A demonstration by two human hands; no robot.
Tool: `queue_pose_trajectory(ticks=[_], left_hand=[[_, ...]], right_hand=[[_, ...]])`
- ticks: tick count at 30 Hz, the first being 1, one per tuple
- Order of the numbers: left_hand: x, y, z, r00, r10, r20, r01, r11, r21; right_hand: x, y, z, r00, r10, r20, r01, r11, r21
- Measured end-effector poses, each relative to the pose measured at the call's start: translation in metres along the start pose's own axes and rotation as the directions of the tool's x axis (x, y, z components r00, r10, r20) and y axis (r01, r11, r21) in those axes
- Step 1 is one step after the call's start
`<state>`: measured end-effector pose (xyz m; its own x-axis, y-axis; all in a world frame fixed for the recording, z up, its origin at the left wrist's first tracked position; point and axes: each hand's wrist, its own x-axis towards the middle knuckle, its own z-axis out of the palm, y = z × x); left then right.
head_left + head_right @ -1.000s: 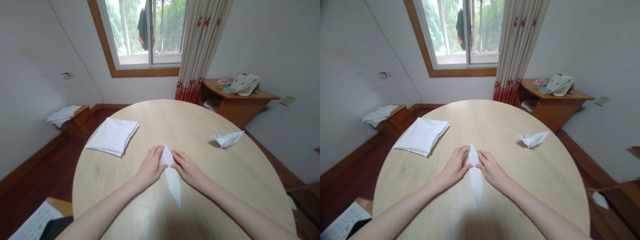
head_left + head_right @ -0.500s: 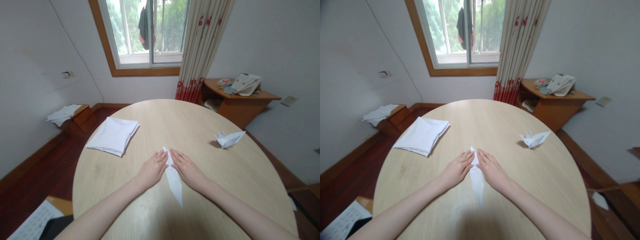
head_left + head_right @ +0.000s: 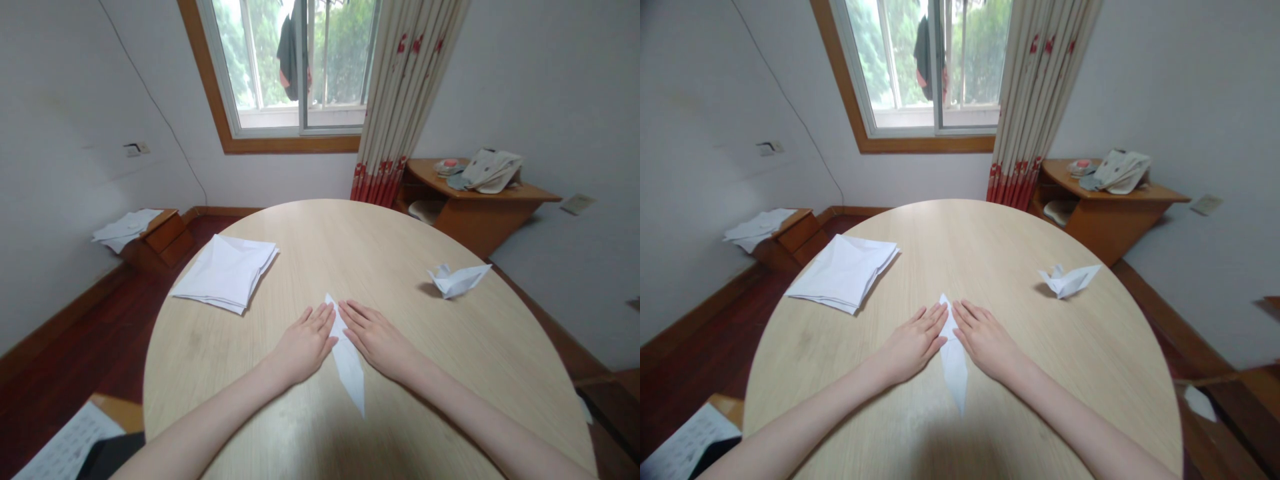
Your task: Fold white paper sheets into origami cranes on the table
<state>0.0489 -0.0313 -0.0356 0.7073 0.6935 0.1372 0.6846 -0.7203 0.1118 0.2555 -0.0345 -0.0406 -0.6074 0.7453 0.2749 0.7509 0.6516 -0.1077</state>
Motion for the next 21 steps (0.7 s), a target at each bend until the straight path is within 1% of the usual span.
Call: queue_pose_trajectory(ticks=[4, 7, 10, 12, 15, 17, 21], left_hand=[[-0.001, -0.001, -0.001, 1.0, 0.012, -0.001, -0.012, 0.999, 0.043], [-0.003, 0.001, 0.0, 1.0, -0.003, -0.01, 0.004, 0.997, 0.071], [-0.003, 0.003, 0.003, 0.999, -0.031, -0.044, 0.035, 0.995, 0.094], [-0.003, 0.003, 0.004, 0.996, -0.025, -0.082, 0.033, 0.994, 0.102], [-0.002, -0.002, 0.004, 0.988, 0.039, -0.153, -0.021, 0.994, 0.112], [-0.002, -0.005, 0.003, 0.972, 0.102, -0.212, -0.076, 0.989, 0.125], [-0.001, -0.008, -0.001, 0.913, 0.241, -0.328, -0.186, 0.964, 0.193]], right_hand=[[0.001, -0.002, -0.007, 1.0, -0.005, 0.021, 0.005, 1.0, 0.013], [0.001, -0.004, -0.012, 0.999, -0.006, 0.05, 0.004, 0.999, 0.033], [0.0, -0.004, -0.015, 0.998, -0.005, 0.068, 0.002, 0.999, 0.045], [-0.001, -0.004, -0.015, 0.998, -0.004, 0.059, 0.0, 0.998, 0.065], [-0.003, -0.002, -0.013, 0.999, -0.008, 0.048, 0.005, 0.997, 0.077], [-0.004, -0.001, -0.011, 0.999, -0.021, 0.036, 0.018, 0.996, 0.086], [-0.004, 0.003, -0.011, 0.999, -0.039, -0.014, 0.04, 0.992, 0.12]])
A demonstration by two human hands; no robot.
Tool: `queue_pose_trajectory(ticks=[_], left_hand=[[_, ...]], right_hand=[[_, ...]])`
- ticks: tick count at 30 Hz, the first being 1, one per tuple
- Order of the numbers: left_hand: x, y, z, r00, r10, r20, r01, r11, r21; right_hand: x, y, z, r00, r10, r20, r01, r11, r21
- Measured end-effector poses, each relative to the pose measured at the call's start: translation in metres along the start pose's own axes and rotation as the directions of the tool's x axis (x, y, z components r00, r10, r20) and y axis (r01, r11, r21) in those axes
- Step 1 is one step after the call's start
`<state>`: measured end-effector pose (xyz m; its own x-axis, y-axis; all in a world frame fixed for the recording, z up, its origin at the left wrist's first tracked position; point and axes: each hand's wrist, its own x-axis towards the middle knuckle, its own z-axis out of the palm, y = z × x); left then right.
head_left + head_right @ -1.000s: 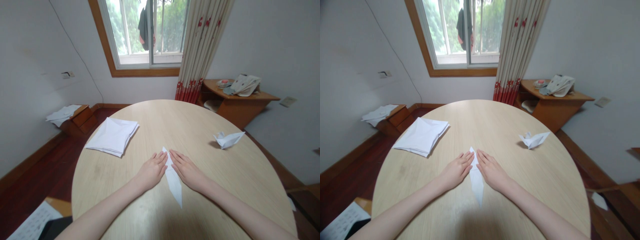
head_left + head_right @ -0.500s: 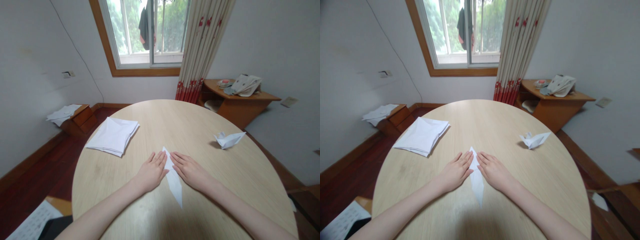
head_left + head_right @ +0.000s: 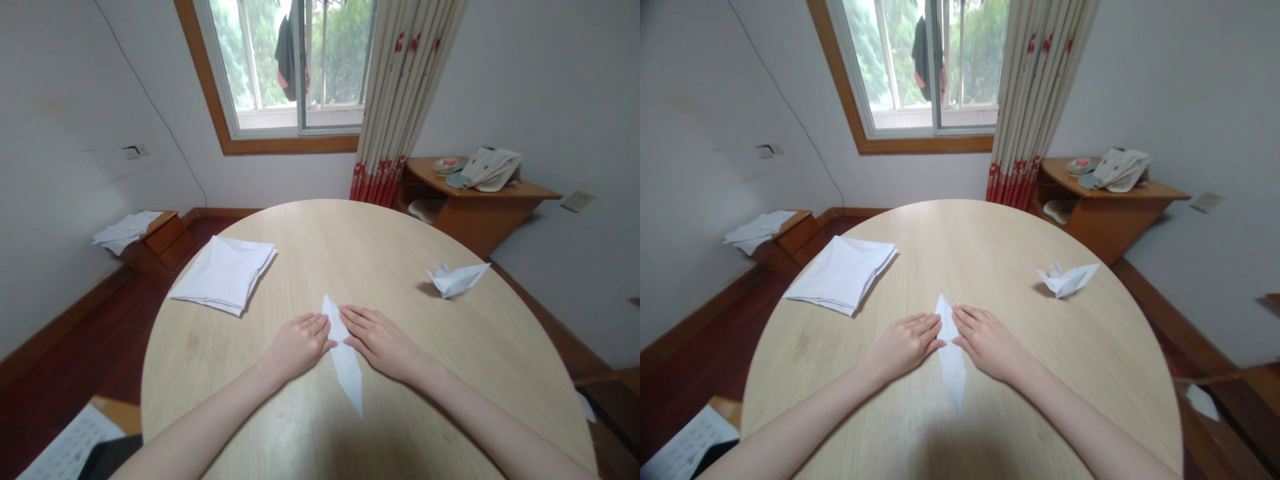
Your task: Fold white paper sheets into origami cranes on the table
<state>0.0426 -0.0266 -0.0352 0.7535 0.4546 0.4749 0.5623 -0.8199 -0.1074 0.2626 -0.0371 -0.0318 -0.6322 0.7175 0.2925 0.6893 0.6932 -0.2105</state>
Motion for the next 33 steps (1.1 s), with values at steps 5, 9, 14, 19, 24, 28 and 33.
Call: queue_pose_trajectory(ticks=[5, 9, 14, 19, 24, 28, 33], left_hand=[[0.003, -0.001, -0.005, 0.991, 0.101, -0.089, -0.097, 0.994, 0.047], [0.004, -0.004, -0.007, 0.984, 0.097, -0.152, -0.092, 0.995, 0.043], [0.004, -0.006, -0.004, 0.977, 0.068, -0.202, -0.07, 0.998, -0.003], [0.0, -0.006, 0.003, 0.986, -0.004, -0.165, -0.012, 0.995, -0.1], [0.0, -0.006, 0.002, 0.986, -0.131, -0.108, 0.091, 0.946, -0.311], [0.002, -0.005, -0.004, 0.977, -0.211, -0.041, 0.176, 0.893, -0.415], [0.003, -0.001, -0.007, 0.941, -0.336, 0.05, 0.317, 0.816, -0.484]], right_hand=[[0.001, 0.001, 0.001, 0.999, 0.009, -0.037, -0.009, 1.0, 0.015], [0.002, 0.002, 0.007, 0.985, 0.119, -0.125, -0.116, 0.993, 0.03], [0.003, 0.001, 0.009, 0.981, 0.149, -0.124, -0.127, 0.978, 0.168], [0.007, -0.002, -0.001, 0.981, 0.19, -0.041, -0.158, 0.9, 0.406], [0.008, -0.001, -0.003, 0.978, 0.21, -0.02, -0.174, 0.855, 0.488], [0.007, -0.003, -0.002, 0.947, 0.321, -0.012, -0.236, 0.72, 0.653], [0.007, -0.011, 0.002, 0.876, 0.474, 0.094, -0.31, 0.404, 0.861]])
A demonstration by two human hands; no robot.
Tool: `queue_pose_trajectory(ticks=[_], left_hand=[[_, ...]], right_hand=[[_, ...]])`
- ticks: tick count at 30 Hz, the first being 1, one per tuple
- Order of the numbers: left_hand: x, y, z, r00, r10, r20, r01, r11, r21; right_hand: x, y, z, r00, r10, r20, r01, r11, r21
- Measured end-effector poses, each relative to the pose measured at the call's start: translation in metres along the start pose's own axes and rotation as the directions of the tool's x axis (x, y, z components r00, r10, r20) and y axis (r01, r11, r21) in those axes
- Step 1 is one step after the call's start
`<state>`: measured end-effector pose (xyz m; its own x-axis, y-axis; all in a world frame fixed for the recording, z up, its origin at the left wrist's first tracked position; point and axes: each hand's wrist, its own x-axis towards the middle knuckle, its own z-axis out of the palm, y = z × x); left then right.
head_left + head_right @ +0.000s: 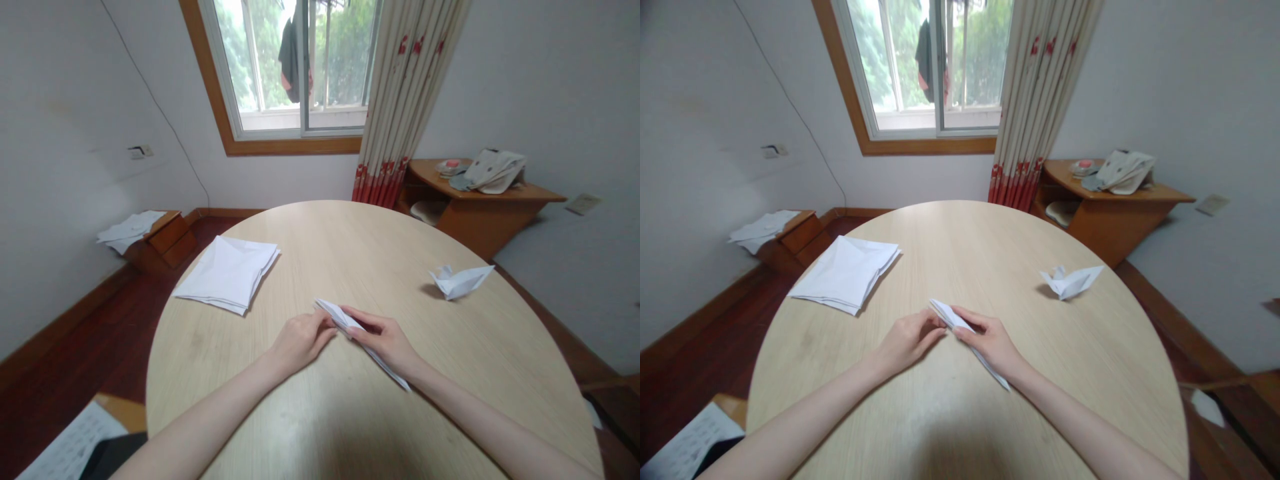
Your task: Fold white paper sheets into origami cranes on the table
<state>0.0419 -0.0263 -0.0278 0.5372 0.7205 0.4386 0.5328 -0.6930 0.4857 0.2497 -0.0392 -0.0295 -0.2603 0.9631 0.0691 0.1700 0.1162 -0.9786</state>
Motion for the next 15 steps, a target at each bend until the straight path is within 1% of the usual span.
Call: queue_pose_trajectory(ticks=[4, 8, 11, 12, 15], left_hand=[[-0.0009, -0.0005, 0.004, 0.999, -0.034, -0.022, 0.032, 0.997, -0.075], [-0.0017, -0.002, 0.0058, 0.994, -0.053, -0.1, 0.05, 0.998, -0.033], [-0.0024, -0.0015, 0.0047, 0.987, -0.044, -0.156, 0.04, 0.999, -0.033], [-0.0026, -0.0013, 0.0043, 0.988, -0.034, -0.15, 0.027, 0.999, -0.047], [-0.0028, -0.0012, 0.0041, 0.997, -0.008, -0.08, -0.001, 0.995, -0.101]], right_hand=[[-0.0012, -0.0003, 0.0057, 0.999, 0.029, -0.024, -0.027, 0.996, 0.088], [-0.0017, -0.0034, 0.0078, 1.0, 0.011, -0.011, -0.01, 0.994, 0.108], [-0.0026, -0.0061, 0.0081, 1.0, 0.006, -0.012, -0.005, 0.997, 0.078], [-0.003, -0.007, 0.0081, 1.0, 0.007, -0.006, -0.006, 0.998, 0.062], [-0.0045, -0.0096, 0.0083, 1.0, 0.005, 0.013, -0.005, 1.0, 0.016]])
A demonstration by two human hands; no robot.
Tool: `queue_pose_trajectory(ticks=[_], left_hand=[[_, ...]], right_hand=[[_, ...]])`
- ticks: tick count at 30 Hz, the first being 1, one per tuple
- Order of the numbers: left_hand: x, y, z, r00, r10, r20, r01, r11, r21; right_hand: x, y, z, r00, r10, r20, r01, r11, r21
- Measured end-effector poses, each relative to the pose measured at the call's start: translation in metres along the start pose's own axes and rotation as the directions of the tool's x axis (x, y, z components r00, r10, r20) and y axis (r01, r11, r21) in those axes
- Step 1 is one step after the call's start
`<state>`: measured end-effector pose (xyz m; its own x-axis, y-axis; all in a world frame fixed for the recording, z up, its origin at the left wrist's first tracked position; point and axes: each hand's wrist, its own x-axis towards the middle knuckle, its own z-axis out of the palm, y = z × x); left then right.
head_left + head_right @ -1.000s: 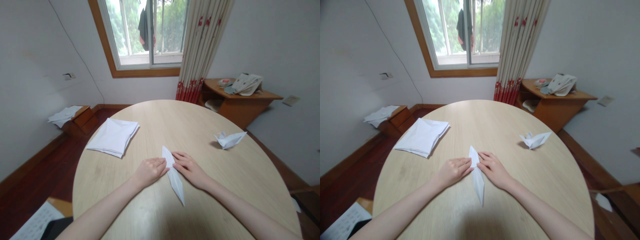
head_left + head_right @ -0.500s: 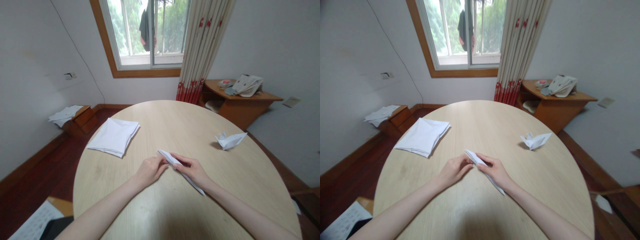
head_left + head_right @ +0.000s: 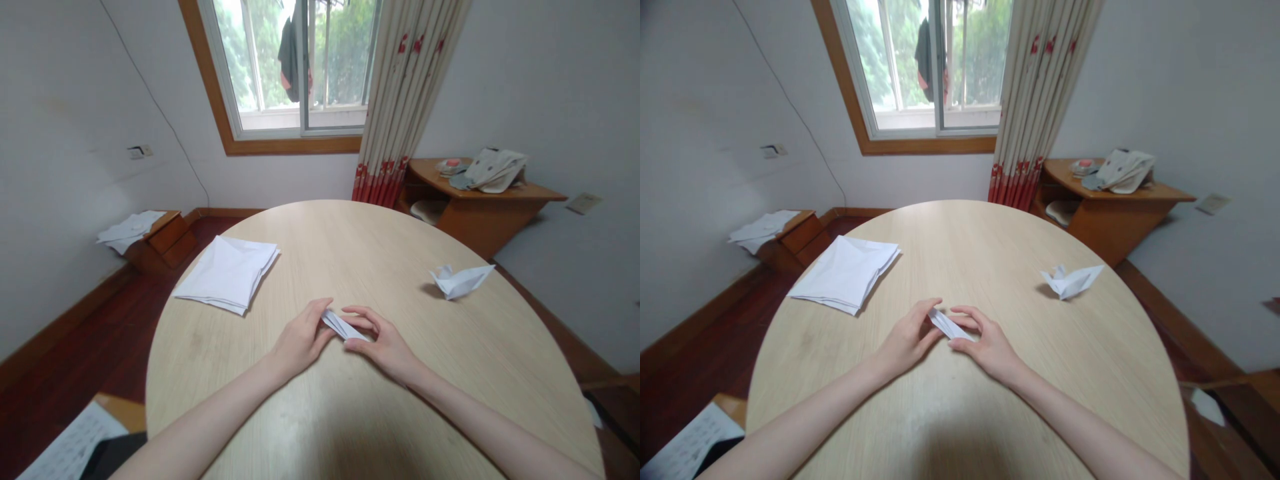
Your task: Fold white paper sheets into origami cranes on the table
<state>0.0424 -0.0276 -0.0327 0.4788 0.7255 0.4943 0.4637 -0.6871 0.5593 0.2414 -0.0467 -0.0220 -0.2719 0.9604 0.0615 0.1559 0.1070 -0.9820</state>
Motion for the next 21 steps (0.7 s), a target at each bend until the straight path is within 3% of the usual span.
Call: queue_pose_trajectory(ticks=[10, 14, 21], left_hand=[[0.006, 0.002, -0.002, 0.998, -0.062, -0.021, 0.06, 0.994, -0.096], [0.006, 0.003, -0.001, 0.998, -0.037, 0.043, 0.044, 0.987, -0.153], [0.004, 0.003, -0.001, 0.998, -0.014, 0.065, 0.016, 0.999, -0.031]], right_hand=[[0.0, -0.002, -0.012, 0.999, 0.018, -0.028, -0.015, 0.992, 0.123], [0.003, 0.001, -0.012, 0.999, 0.035, -0.008, -0.034, 0.989, 0.141], [0.006, 0.006, -0.006, 1.0, -0.023, 0.011, 0.022, 0.999, 0.047]])
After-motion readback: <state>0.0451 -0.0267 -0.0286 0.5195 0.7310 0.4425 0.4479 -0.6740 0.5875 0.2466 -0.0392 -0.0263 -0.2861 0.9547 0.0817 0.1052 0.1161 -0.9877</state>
